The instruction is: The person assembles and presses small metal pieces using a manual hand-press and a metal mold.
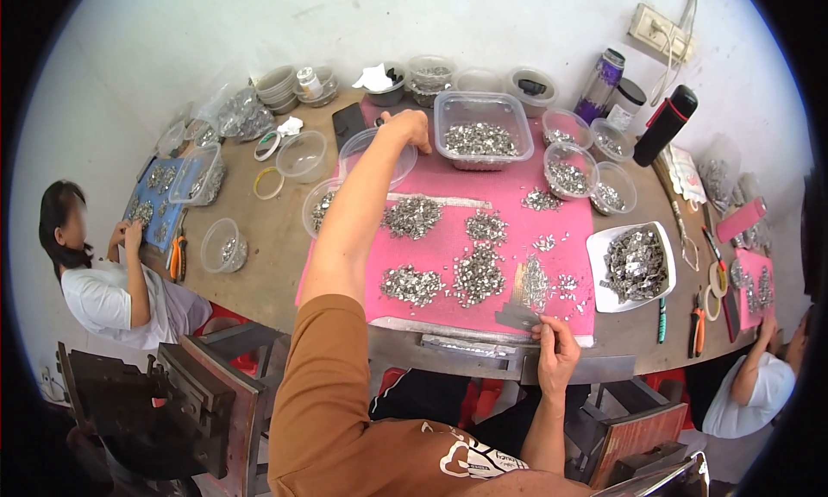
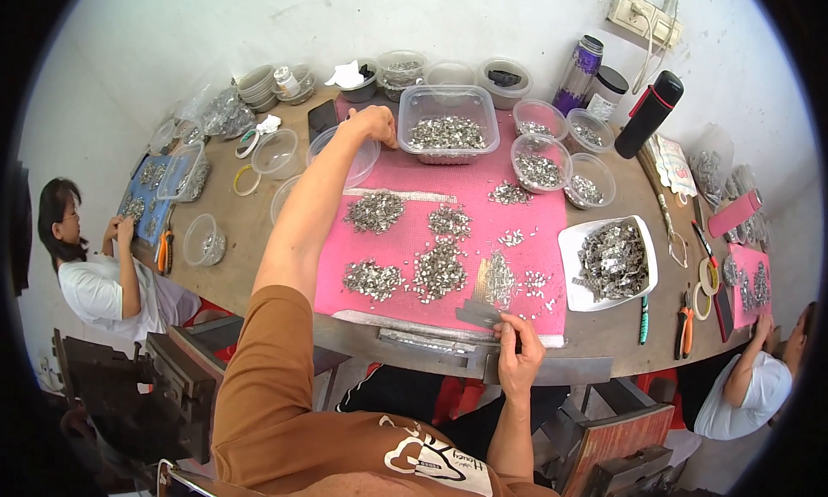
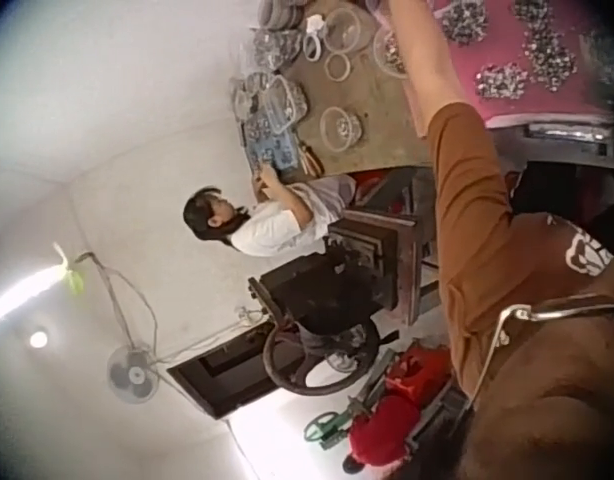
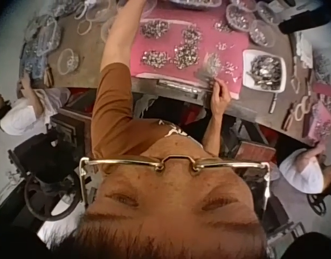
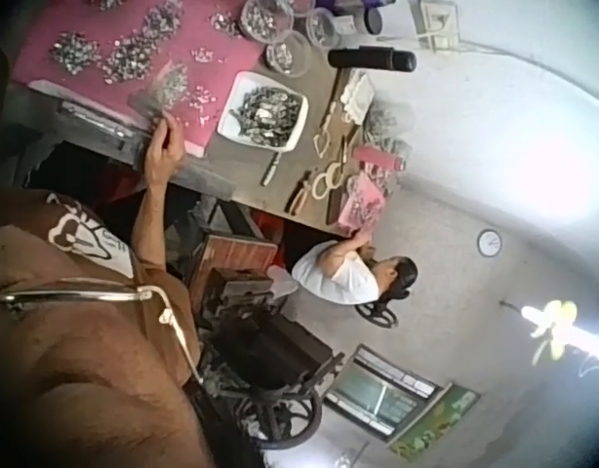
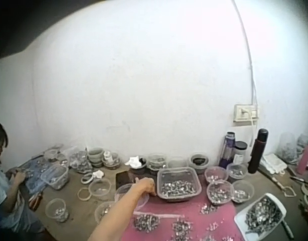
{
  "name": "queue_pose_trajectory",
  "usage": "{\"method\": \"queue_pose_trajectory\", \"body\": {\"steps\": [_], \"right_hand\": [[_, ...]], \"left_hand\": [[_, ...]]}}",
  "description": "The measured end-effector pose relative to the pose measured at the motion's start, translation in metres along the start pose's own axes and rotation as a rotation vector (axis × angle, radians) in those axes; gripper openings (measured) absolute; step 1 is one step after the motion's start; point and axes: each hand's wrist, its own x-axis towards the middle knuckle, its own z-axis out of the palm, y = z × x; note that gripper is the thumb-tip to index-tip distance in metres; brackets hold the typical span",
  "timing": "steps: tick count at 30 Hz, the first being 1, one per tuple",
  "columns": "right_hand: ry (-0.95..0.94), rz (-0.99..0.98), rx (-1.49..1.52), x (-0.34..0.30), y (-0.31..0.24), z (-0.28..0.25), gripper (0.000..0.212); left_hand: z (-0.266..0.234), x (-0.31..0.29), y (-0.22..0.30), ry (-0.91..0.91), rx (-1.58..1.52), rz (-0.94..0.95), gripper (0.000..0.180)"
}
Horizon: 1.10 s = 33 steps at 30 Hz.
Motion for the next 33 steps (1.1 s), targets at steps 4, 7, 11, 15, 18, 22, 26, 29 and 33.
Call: {"method": "queue_pose_trajectory", "body": {"steps": [4,7,11,15,18,22,26,29,33], "right_hand": [[0.000,0.001,0.002,0.001,-0.003,-0.001,0.014],[-0.014,-0.013,-0.013,0.002,-0.006,-0.002,0.015],[-0.023,0.000,0.006,0.002,-0.006,-0.005,0.014],[-0.046,0.005,0.013,0.000,-0.004,-0.007,0.014],[-0.045,0.018,0.020,-0.002,-0.005,-0.008,0.015],[-0.062,0.012,0.010,-0.004,-0.007,-0.009,0.015],[-0.075,0.019,-0.009,-0.002,-0.010,-0.006,0.015],[-0.086,0.041,0.010,-0.003,-0.007,-0.007,0.016],[-0.040,0.071,0.045,0.000,-0.006,-0.004,0.016]], "left_hand": [[0.007,0.013,0.010,-0.064,0.003,0.020,0.050],[0.020,0.024,0.004,0.028,0.034,0.073,0.045],[0.008,0.014,0.003,-0.006,-0.032,0.112,0.023],[-0.006,0.033,-0.028,0.033,-0.173,0.215,0.014],[-0.028,0.040,-0.031,0.175,-0.268,0.219,0.007],[-0.057,0.080,-0.011,0.303,-0.514,0.294,0.018],[-0.054,0.092,0.043,0.693,-0.567,0.210,0.028],[-0.045,0.093,0.053,0.837,-0.481,0.230,0.033],[-0.040,0.036,0.057,0.842,-0.789,0.442,0.028]]}}
